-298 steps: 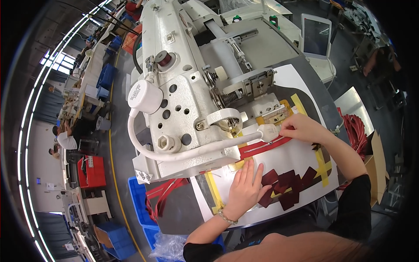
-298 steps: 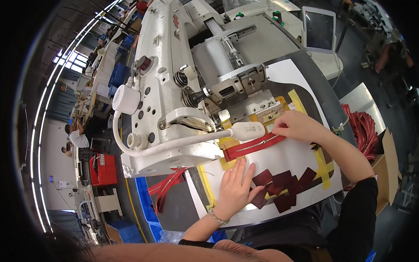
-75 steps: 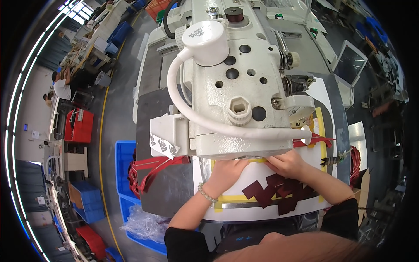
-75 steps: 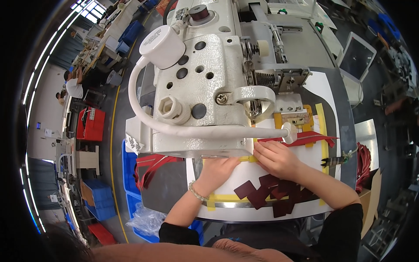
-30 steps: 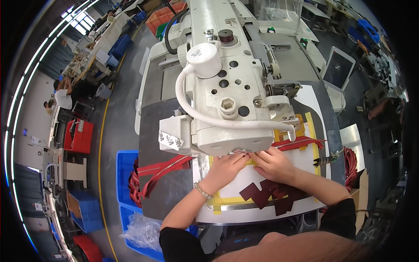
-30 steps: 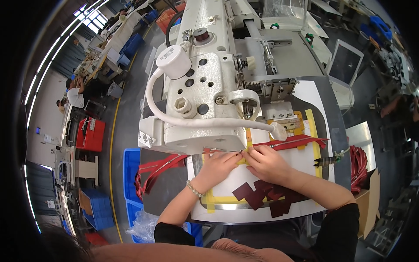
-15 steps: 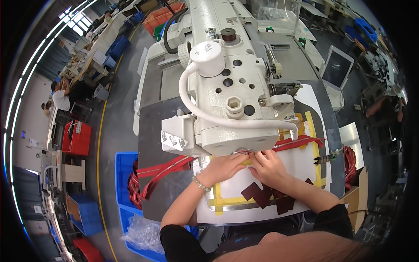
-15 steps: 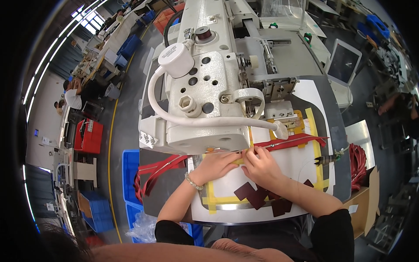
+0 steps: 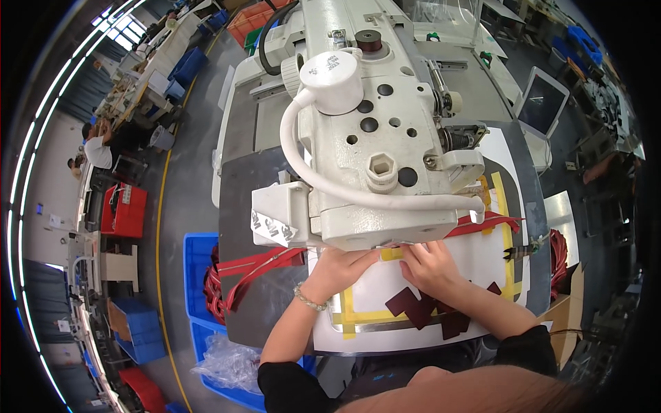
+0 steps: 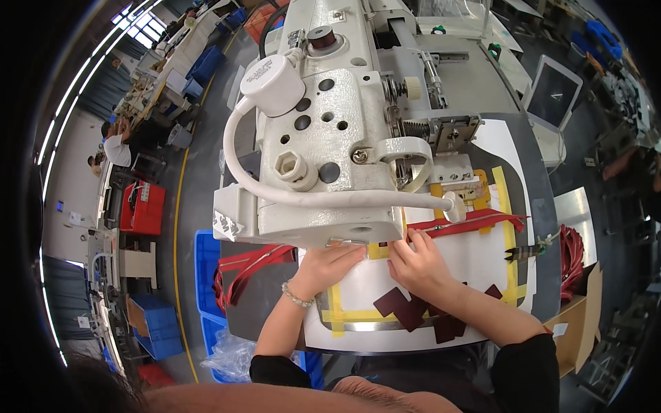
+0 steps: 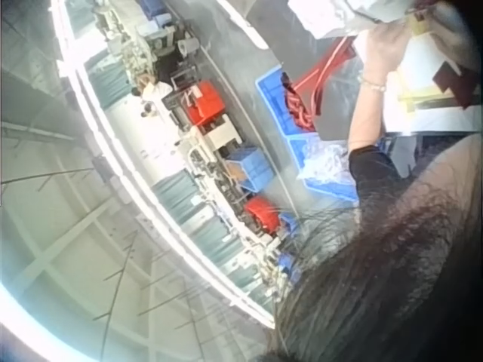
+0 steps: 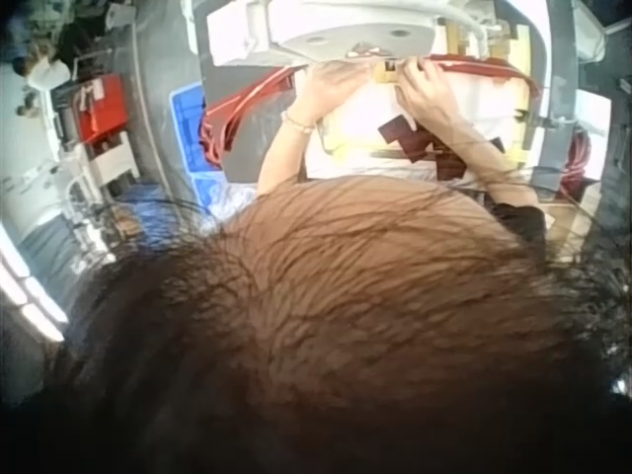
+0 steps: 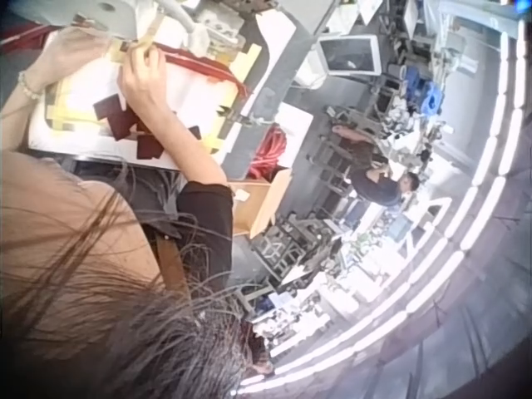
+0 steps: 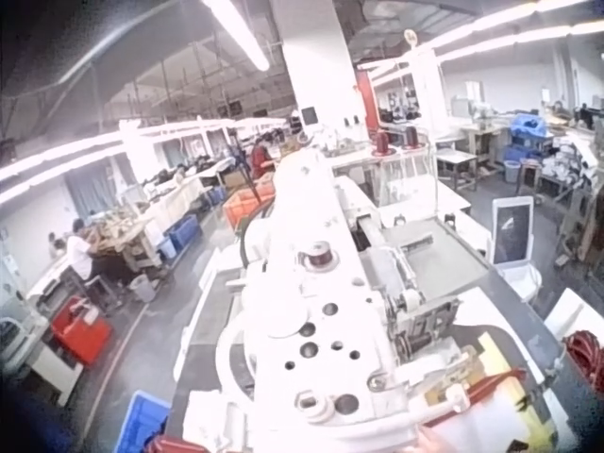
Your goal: Sewing small leather patches onto a red leather strap using an industrial sewing machine.
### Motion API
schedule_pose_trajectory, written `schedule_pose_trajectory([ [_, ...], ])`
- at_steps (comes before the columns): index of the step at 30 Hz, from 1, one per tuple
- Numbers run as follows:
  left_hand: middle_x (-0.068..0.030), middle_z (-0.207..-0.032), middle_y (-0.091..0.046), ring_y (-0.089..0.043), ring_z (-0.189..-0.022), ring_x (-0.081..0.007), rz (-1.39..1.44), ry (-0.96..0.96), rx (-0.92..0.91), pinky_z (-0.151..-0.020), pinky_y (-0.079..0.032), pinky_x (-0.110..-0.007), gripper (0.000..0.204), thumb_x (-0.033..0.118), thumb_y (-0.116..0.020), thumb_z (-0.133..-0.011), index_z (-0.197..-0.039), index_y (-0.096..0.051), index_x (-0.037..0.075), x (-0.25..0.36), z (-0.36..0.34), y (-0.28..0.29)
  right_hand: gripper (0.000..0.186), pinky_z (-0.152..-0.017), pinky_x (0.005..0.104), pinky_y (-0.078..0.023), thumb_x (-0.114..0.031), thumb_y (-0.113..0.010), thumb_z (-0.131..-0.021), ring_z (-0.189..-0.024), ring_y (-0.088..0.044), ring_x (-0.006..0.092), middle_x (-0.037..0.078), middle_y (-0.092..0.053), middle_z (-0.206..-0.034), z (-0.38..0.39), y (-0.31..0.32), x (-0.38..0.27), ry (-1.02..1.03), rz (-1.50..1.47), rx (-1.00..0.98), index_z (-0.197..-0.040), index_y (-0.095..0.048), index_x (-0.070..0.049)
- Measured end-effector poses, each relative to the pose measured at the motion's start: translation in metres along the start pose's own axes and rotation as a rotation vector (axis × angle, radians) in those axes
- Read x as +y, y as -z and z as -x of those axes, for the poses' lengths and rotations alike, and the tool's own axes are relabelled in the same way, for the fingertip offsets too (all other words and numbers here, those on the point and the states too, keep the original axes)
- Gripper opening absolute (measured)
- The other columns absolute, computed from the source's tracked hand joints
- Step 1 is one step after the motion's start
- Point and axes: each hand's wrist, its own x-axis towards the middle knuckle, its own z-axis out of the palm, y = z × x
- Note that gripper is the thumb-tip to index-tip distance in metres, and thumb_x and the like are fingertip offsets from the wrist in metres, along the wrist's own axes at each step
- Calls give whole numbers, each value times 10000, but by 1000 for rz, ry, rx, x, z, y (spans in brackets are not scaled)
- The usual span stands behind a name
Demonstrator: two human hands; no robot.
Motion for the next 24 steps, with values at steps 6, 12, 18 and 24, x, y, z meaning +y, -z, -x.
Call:
schedule_pose_trajectory([
  [6, 0, -979, -688, -661, -900, -162, -51, -45, -81, -789, -514, -301, 271, 202, -703, -795, -1041, -669, 94, 3, -9, -12, 376, -863, 418, -476, -145, -668, -685, -929, -558, 333, 188, -550, -995, 4, -5, 0, -10, 8, 6, -986, -627, 77],
  [12, 2, -1148, -638, -596, -1075, -194, 176, 203, -392, -941, -451, -341, 413, 317, -634, -863, -1224, -589, 122, -16, 0, -23, 343, -860, 417, -480, -139, -639, -726, -917, -560, 325, 196, -553, -994, 3, -3, 3, 7, 27, 34, -984, -622, 87],
  [18, -99, -1218, -611, -558, -1142, -237, 816, 612, -407, -979, -433, -364, 573, 437, -699, -818, -1258, -571, 92, -32, 12, -36, 291, -848, 398, -496, -105, -580, -788, -890, -576, 309, 181, -563, -987, 2, 4, 6, 17, 46, 9, -999, -621, 92],
  [24, -49, -1425, -419, -403, -1301, -163, 738, 569, -586, -1119, -317, -346, 644, 518, -416, -944, -1438, -329, 114, -42, 19, -37, 293, -842, 388, -497, -98, -568, -791, -905, -585, 317, 189, -566, -991, 4, 7, 7, 28, 24, -22, -1008, -618, 92],
])
